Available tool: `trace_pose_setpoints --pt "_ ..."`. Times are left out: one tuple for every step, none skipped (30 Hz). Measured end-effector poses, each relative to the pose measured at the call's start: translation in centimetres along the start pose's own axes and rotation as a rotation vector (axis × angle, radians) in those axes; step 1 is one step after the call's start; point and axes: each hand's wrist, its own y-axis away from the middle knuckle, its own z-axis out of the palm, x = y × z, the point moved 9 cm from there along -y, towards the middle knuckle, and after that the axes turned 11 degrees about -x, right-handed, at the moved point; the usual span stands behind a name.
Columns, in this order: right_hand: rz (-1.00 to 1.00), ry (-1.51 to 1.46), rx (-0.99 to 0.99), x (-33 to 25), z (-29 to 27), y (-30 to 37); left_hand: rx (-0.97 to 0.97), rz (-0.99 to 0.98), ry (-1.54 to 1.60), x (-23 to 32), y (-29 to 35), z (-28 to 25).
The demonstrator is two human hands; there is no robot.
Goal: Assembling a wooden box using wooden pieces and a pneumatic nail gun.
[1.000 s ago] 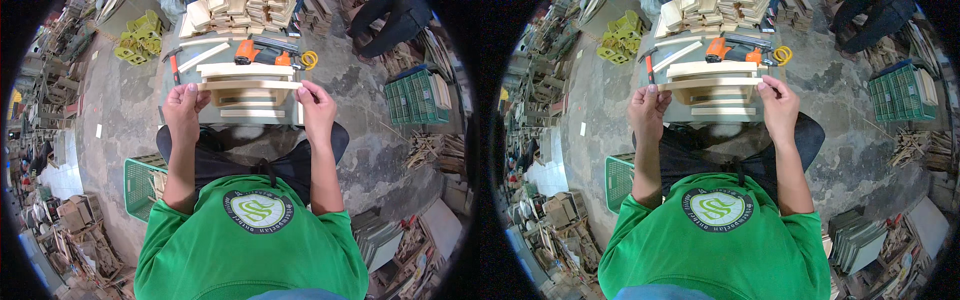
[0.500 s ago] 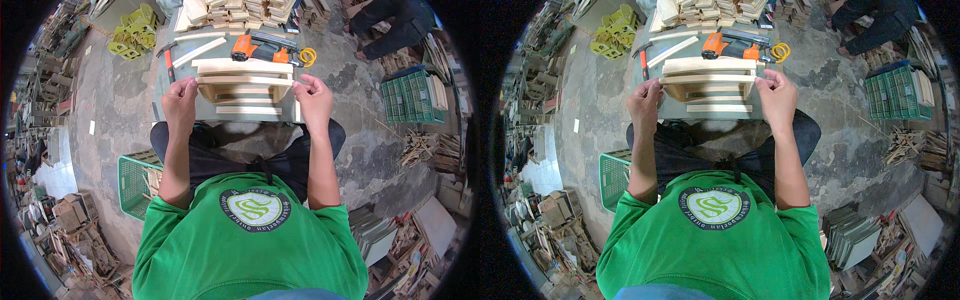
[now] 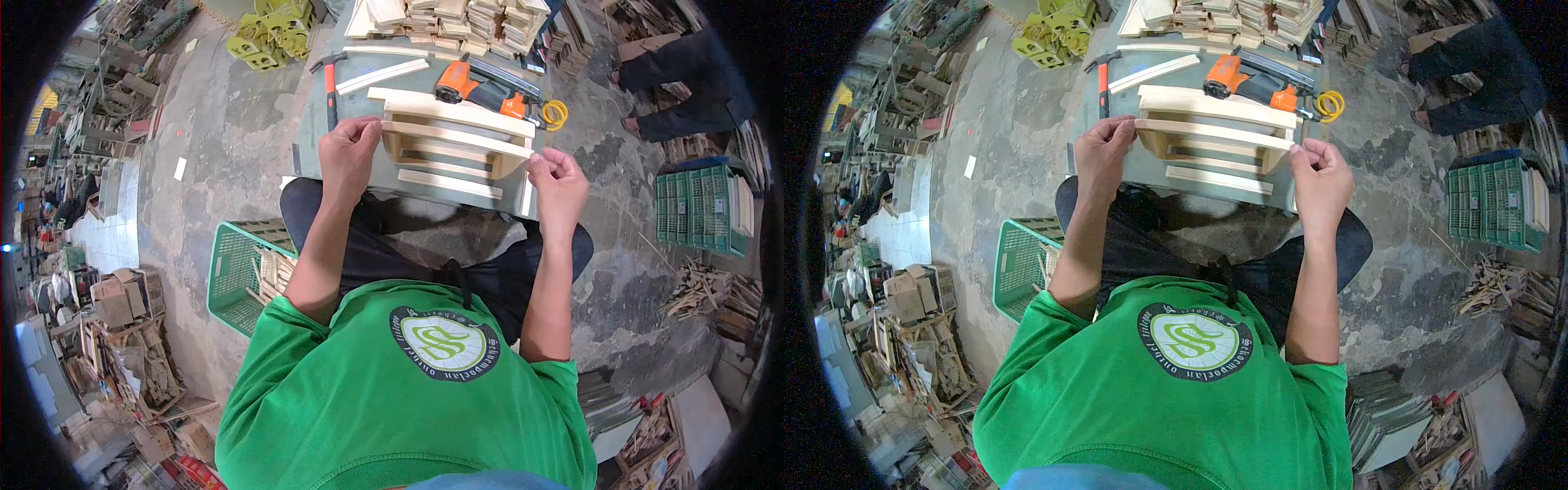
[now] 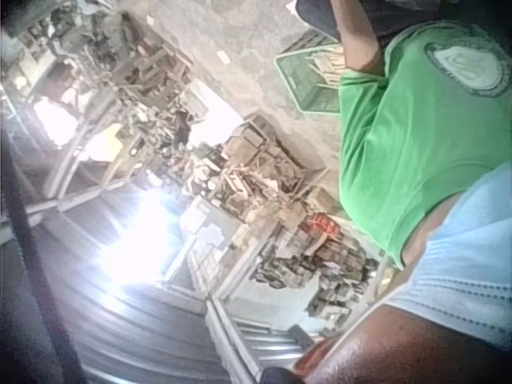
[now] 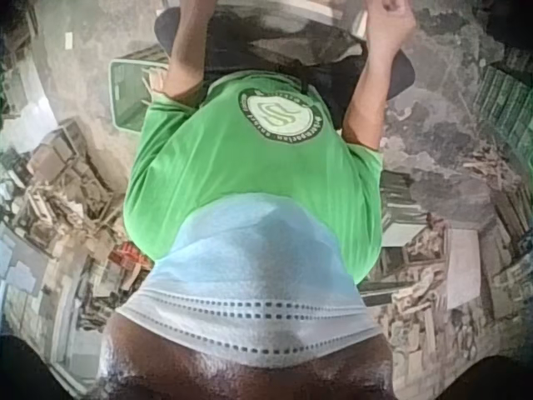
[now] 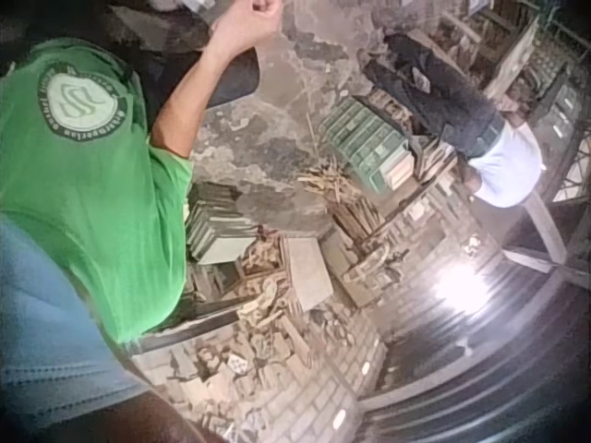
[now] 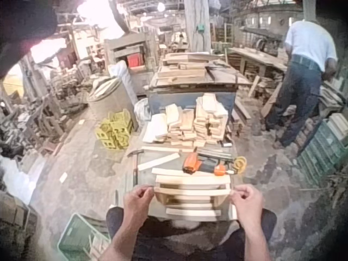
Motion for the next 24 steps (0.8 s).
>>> trace_pose_setpoints --pt "0.005 0.008 -0.003 -0.1 0.1 0.0 0.002 0.001 -0.001 -0.2 0.0 -0.1" --pt "0.011 0.016 -0.005 -0.1 0.1 0.0 -0.002 0.002 0.038 -0.6 -0.1 -0.1" --pt "0.010 0.015 -0.004 0.0 0.1 0.0 -0.007 0.003 0.078 -0.9 -0.2 0.0" --pt "0.005 0.002 -0.007 0.1 0.2 -0.1 -0.008 0.004 0.077 -1.0 -0.2 -0.1" --pt "0.000 -0.011 -0.009 0.2 0.2 -0.2 -0.006 0.014 0.063 -1.0 -0.3 -0.1" --pt "0.000 -0.011 -0.008 0.3 0.1 -0.2 -0.005 0.025 0.049 -1.0 -0.3 -0.1" --pt "-0.005 0.027 -0.003 0.2 0.0 -0.2 -0.005 0.025 0.049 -1.0 -0.3 -0.1" --pt "-0.010 0.065 0.002 0.1 -0.1 -0.2 -0.013 0.003 0.065 -1.2 -0.4 0.0" --pt "-0.010 0.065 0.002 0.2 -0.1 -0.3 -0.020 -0.019 0.080 -1.4 -0.4 0.0" --pt "-0.011 0.064 0.003 0.4 -0.1 -0.3 -0.020 -0.019 0.080 -1.4 -0.4 0.0" --pt "-0.012 0.064 0.006 0.4 -0.1 -0.3 -0.025 -0.020 0.075 -1.3 -0.4 0.0" --pt "-0.010 0.064 0.007 0.5 -0.2 -0.4 -0.029 -0.021 0.070 -1.1 -0.4 0.1" --pt "-0.016 0.083 0.007 0.5 -0.2 -0.4 -0.031 -0.022 0.070 -1.0 -0.4 0.2" --pt "-0.022 0.101 0.007 0.4 -0.2 -0.4 -0.027 -0.043 0.086 -1.1 -0.4 0.2" --pt "-0.021 0.101 0.007 0.4 -0.2 -0.4 -0.023 -0.065 0.103 -1.2 -0.4 0.2" --pt "-0.019 0.085 -0.001 0.3 -0.1 -0.4 -0.025 -0.066 0.103 -1.1 -0.3 0.2" --pt "-0.017 0.069 -0.008 0.3 -0.1 -0.4 -0.041 -0.089 0.093 -1.0 -0.3 0.3" --pt "-0.015 0.070 -0.006 0.4 -0.2 -0.4 -0.057 -0.113 0.084 -1.1 -0.3 0.4" --pt "-0.027 0.101 -0.006 0.4 -0.3 -0.4 -0.060 -0.114 0.084 -1.4 -0.5 0.4" --pt "-0.039 0.132 -0.005 0.4 -0.3 -0.5 -0.071 -0.110 0.137 -1.7 -0.7 0.5" --pt "-0.037 0.133 -0.004 0.5 -0.3 -0.5 -0.083 -0.107 0.190 -2.0 -0.9 0.7" --pt "-0.041 0.132 -0.006 0.6 -0.2 -0.6 -0.086 -0.108 0.189 -2.2 -0.9 0.7" --pt "-0.045 0.131 -0.006 0.6 -0.2 -0.6 -0.075 -0.123 0.241 -2.1 -0.8 0.7" --pt "-0.043 0.131 -0.001 0.6 -0.3 -0.7 -0.064 -0.139 0.292 -2.2 -0.8 0.8"
